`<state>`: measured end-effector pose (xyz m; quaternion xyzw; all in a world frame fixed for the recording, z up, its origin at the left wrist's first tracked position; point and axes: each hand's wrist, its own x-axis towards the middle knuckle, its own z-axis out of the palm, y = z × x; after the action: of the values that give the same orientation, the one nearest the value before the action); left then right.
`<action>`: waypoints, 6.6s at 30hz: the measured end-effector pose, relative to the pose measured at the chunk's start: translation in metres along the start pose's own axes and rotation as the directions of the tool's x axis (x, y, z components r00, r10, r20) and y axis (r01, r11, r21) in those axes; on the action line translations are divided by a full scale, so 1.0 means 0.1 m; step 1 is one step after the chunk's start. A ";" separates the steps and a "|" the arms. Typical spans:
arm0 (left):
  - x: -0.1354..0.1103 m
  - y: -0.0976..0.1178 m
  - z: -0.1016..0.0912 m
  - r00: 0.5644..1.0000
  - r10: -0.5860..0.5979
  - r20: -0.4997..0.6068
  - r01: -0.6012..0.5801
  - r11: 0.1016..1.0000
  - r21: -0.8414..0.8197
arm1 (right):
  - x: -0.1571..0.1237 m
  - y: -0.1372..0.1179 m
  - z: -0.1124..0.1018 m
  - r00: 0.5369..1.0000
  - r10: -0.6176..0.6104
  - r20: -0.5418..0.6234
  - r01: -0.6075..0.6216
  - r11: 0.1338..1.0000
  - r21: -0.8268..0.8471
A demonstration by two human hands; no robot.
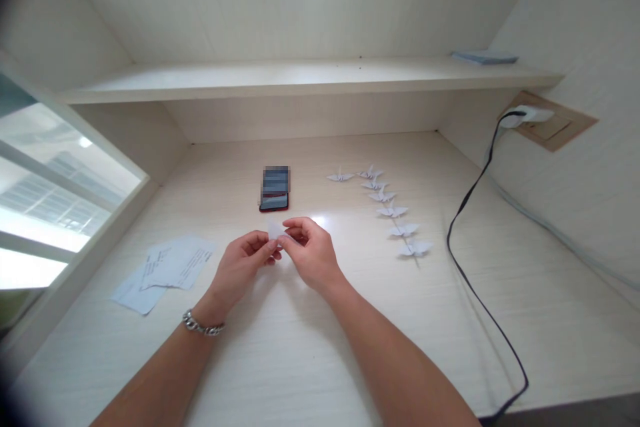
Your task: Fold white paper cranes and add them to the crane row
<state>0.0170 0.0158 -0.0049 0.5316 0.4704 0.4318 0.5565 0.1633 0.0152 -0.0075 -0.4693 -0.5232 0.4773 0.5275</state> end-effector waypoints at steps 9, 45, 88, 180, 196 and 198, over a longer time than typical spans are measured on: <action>-0.02 0.00 0.02 0.999 0.005 0.033 -0.006 1.000 0.029 | -0.01 -0.03 -0.01 0.999 0.012 -0.043 -0.010 0.999 0.040; 0.01 0.00 -0.02 0.989 -0.123 0.079 0.145 0.894 -0.424 | 0.02 -0.08 -0.14 0.897 0.236 0.373 -0.404 0.778 0.481; 0.00 0.00 0.02 0.990 -0.137 0.035 0.135 0.849 -0.511 | -0.07 -0.08 -0.01 0.961 -0.277 0.017 0.268 0.914 -0.305; -0.01 0.00 0.04 0.995 0.046 -0.094 -0.065 0.975 -0.213 | -0.02 -0.02 -0.03 0.998 -0.054 0.014 0.054 0.998 0.022; -0.04 0.04 0.06 0.974 0.091 -0.206 -0.115 0.988 -0.107 | -0.04 0.00 0.03 0.987 -0.135 -0.087 0.134 0.991 -0.011; -0.04 0.04 0.06 0.974 0.092 -0.209 -0.117 0.987 -0.110 | -0.04 -0.01 0.02 0.984 -0.153 -0.087 0.151 0.988 -0.023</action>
<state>0.0223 0.0113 -0.0004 0.4740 0.4691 0.5402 0.5133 0.1609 0.0107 -0.0072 -0.4531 -0.5376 0.4101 0.5809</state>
